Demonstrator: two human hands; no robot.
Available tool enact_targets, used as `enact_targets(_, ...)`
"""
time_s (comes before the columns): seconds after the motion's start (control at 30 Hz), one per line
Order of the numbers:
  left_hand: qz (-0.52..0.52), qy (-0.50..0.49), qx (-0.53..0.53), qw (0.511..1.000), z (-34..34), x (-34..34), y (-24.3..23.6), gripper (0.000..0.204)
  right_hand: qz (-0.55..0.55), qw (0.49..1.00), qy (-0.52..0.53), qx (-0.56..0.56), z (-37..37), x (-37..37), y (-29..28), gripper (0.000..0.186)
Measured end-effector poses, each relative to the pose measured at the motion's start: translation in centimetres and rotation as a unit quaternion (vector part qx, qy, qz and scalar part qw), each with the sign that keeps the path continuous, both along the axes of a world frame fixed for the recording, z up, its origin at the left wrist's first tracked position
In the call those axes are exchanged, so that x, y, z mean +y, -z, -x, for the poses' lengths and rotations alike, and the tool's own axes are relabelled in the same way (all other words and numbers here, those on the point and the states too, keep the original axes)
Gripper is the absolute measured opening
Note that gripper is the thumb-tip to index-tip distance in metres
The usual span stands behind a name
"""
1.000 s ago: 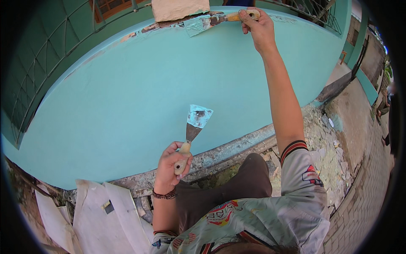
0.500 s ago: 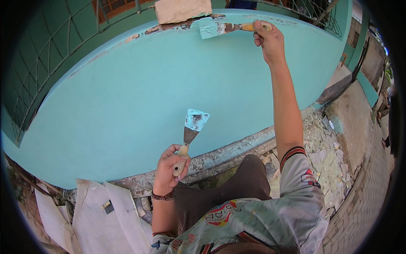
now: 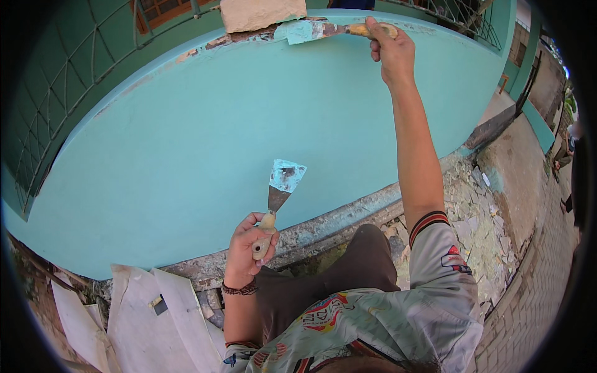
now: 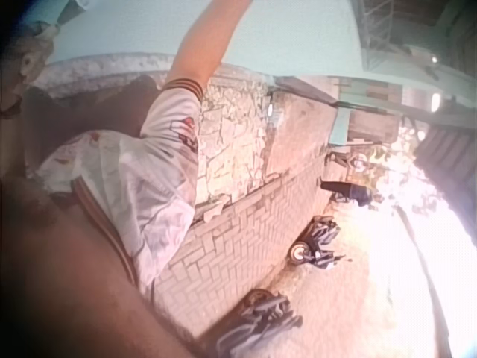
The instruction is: The person uses two putty knives to scoop and apply light blue plaster to a wall, smoothing the surface. They transfer material between tools and work along the wall's edge, then move to a bucket to retrieve more plaster.
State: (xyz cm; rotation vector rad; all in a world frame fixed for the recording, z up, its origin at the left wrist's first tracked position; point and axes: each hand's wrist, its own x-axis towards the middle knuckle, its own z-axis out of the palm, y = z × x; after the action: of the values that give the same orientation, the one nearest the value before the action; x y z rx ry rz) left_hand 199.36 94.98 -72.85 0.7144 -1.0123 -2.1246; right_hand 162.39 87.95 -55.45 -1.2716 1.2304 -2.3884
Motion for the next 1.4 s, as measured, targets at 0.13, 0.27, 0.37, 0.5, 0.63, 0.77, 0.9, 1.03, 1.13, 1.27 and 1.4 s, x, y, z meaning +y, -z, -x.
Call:
enact_targets(0.13,0.002,0.002,0.002,1.0,0.0,0.0,0.1,0.027,0.003,0.999,0.037,-0.003,0.1,0.3,-0.2,0.039)
enact_targets(0.27,-0.001,0.001,0.002,1.0,-0.1,0.7,-0.3,0.023,0.041,0.997,0.065,0.009,-0.3,1.7,-0.7,0.038)
enact_targets(0.37,-0.001,0.001,0.012,1.0,-0.2,0.8,-0.4,0.022,0.049,0.996,0.075,0.028,-0.4,2.6,-1.3,0.041)
enact_targets(0.5,0.015,-0.009,0.004,1.0,-0.2,1.1,-0.5,0.028,0.048,0.995,0.062,0.057,1.3,2.8,-1.4,0.043)
enact_targets(0.63,0.011,-0.01,-0.001,1.0,-0.2,1.2,-0.6,0.028,0.038,0.997,0.02,0.064,3.9,2.6,-1.5,0.043)
enact_targets(0.77,0.013,-0.014,-0.005,1.0,-0.2,1.4,-0.7,0.028,0.073,0.996,-0.023,0.05,6.1,2.6,-1.2,0.037)
enact_targets(0.9,0.012,-0.011,-0.004,1.0,-0.1,1.4,-0.7,0.028,0.052,0.987,-0.068,0.137,5.7,2.5,-1.6,0.031)
enact_targets(1.03,0.009,-0.011,-0.011,1.0,0.0,1.4,-0.6,0.028,0.048,0.966,-0.061,0.248,1.5,2.0,-5.1,0.023)
enact_targets(1.13,0.002,-0.018,-0.013,1.0,-0.3,1.7,-0.5,0.027,0.055,0.95,-0.031,0.306,1.1,0.6,-7.0,0.022)
enact_targets(1.27,0.003,-0.009,-0.012,1.0,0.4,1.6,-0.8,0.026,0.01,0.955,0.004,0.296,3.9,1.1,-9.0,0.019)
enact_targets(1.4,0.01,-0.014,-0.011,1.0,0.3,1.9,-0.3,0.028,0.028,0.969,-0.031,0.245,6.5,1.5,-9.0,0.019)
